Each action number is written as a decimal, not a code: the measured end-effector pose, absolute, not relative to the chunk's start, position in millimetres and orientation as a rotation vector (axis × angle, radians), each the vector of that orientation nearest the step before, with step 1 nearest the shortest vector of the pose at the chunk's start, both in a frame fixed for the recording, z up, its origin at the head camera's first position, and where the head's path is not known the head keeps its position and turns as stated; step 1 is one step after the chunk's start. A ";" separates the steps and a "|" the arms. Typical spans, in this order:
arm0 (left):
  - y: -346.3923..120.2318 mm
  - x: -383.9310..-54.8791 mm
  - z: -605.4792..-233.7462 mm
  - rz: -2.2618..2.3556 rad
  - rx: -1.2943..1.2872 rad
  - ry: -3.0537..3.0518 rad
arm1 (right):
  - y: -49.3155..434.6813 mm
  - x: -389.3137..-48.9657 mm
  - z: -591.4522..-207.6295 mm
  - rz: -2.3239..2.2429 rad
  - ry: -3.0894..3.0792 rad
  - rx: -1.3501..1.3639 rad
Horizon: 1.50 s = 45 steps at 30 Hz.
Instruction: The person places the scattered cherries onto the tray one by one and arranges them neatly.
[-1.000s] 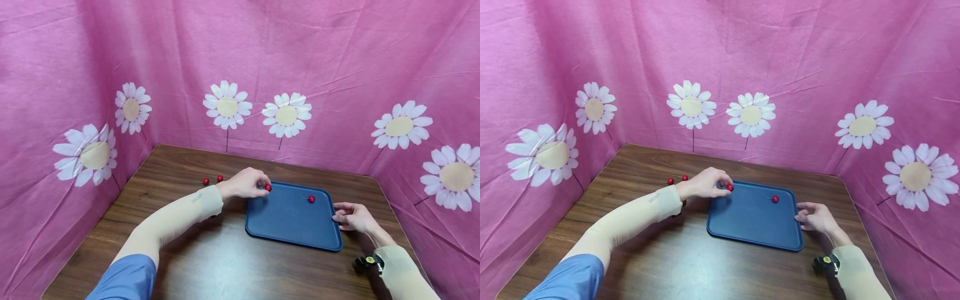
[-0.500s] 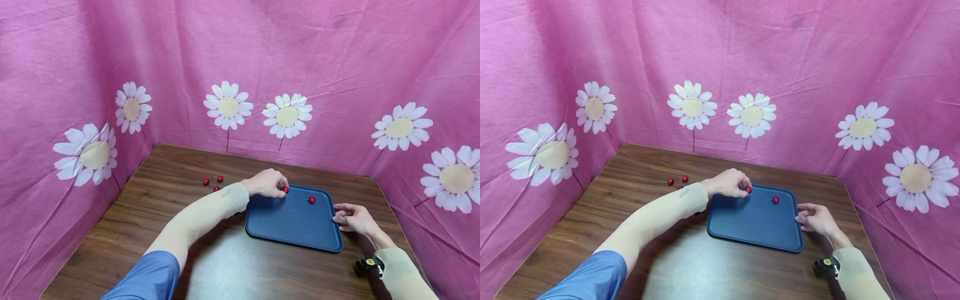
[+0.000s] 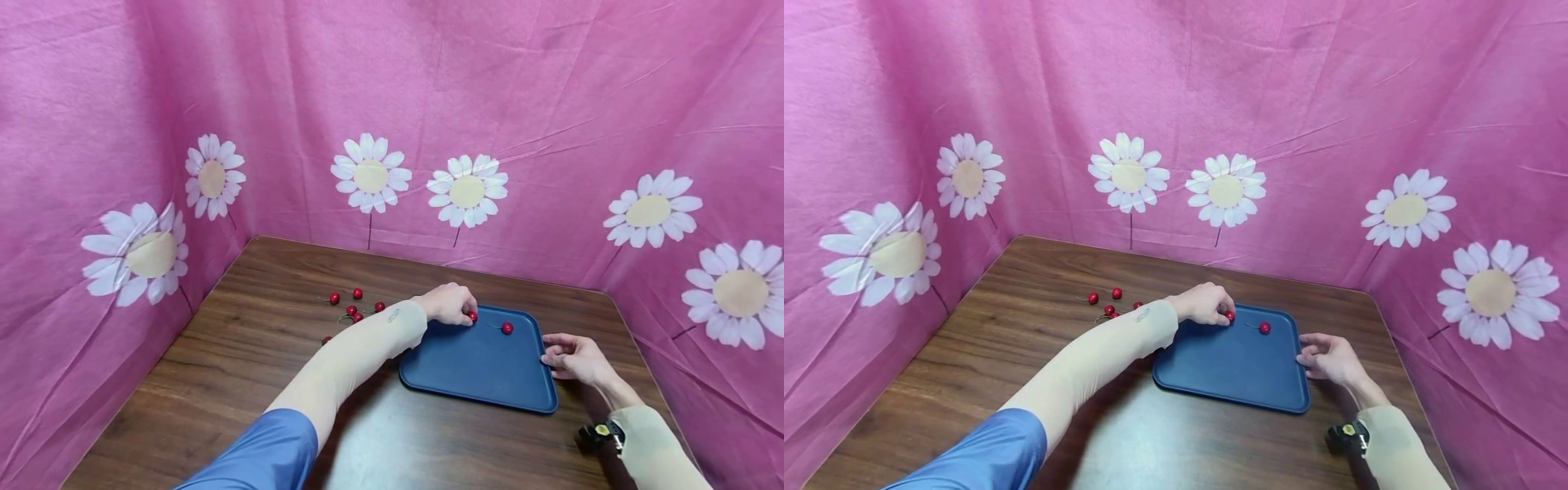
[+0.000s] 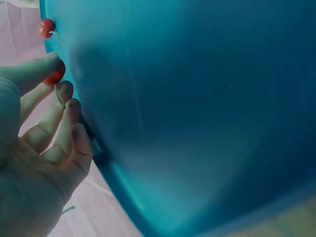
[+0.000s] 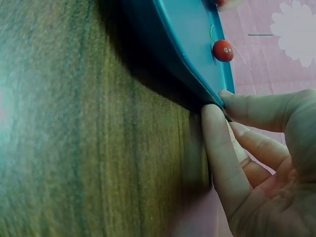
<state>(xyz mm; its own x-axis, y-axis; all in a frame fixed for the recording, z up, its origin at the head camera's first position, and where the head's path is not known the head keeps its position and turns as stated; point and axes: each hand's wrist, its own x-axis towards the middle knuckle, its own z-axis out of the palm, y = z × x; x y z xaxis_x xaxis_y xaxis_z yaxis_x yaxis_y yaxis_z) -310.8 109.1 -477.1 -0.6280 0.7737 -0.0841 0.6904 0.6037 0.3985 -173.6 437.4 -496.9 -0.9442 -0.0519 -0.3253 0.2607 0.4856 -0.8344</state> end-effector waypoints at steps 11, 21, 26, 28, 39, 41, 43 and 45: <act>111.6 -306.3 -480.5 0.459 1.183 2.577 | 436.1 -173.9 -497.4 -1.441 2.446 0.139; 112.5 -307.4 -484.4 0.463 1.175 2.576 | 437.9 -175.0 -500.0 -1.454 2.435 0.144; 113.3 -307.5 -487.1 0.464 1.184 2.577 | 438.7 -174.2 -501.0 -1.453 2.434 0.152; 114.1 -307.0 -488.1 0.459 1.194 2.581 | 438.8 -173.8 -501.2 -1.454 2.433 0.151; 117.3 -300.5 -487.4 0.433 1.252 2.579 | 438.7 -171.6 -498.9 -1.455 2.435 0.152; 117.1 -300.2 -486.7 0.433 1.243 2.581 | 439.0 -171.8 -499.5 -1.454 2.434 0.151; 116.8 -299.9 -486.1 0.432 1.233 2.583 | 439.2 -171.8 -499.9 -1.456 2.432 0.150; 116.5 -299.5 -485.5 0.431 1.226 2.584 | 439.1 -171.5 -500.0 -1.459 2.430 0.150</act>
<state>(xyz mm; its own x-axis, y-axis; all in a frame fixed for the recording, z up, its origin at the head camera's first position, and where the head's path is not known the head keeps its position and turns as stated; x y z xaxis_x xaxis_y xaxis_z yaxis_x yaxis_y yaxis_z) -299.5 116.5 -485.5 -0.6157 0.7821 -0.0958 0.7087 0.6027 0.3667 -171.5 439.1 -500.0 -0.9488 -0.0655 -0.3090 0.2419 0.4782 -0.8443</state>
